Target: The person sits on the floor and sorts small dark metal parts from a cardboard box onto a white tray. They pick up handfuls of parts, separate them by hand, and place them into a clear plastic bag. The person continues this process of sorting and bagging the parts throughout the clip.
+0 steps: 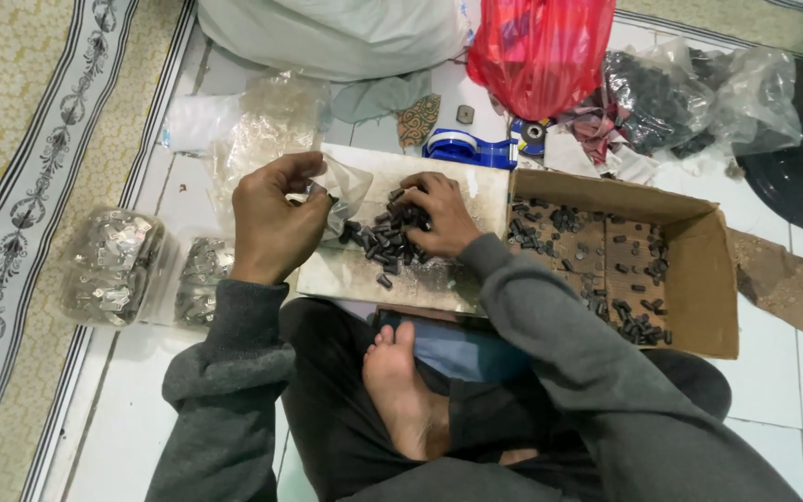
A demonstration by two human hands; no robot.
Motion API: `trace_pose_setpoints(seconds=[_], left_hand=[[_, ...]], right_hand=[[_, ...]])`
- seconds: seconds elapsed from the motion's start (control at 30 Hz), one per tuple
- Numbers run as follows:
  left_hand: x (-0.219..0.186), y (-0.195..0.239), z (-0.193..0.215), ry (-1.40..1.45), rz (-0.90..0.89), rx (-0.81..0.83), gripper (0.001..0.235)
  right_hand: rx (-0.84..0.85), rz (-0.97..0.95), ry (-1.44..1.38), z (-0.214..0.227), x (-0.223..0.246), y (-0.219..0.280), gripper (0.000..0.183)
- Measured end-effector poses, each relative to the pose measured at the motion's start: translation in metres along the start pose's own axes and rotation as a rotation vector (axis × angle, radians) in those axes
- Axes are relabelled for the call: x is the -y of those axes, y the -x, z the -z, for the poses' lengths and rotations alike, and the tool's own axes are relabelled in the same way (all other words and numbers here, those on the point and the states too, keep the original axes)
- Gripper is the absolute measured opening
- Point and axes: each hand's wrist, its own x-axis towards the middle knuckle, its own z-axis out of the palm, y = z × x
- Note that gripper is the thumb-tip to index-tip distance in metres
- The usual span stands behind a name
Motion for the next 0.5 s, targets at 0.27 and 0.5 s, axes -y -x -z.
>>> trace_pose_setpoints(seconds=[0.27, 0.5], left_hand=[[0.003, 0.004, -0.006, 0.019, -0.028, 0.006, 0.039], [0.0, 0.009, -0.017, -0.008, -0.004, 0.006, 0.04]], right_hand=[[-0.11, -0.005, 0.278, -0.022, 0.088, 0.056, 0.105], [-0.039, -0.061, 0.469, -0.035, 0.053, 0.018, 0.097]])
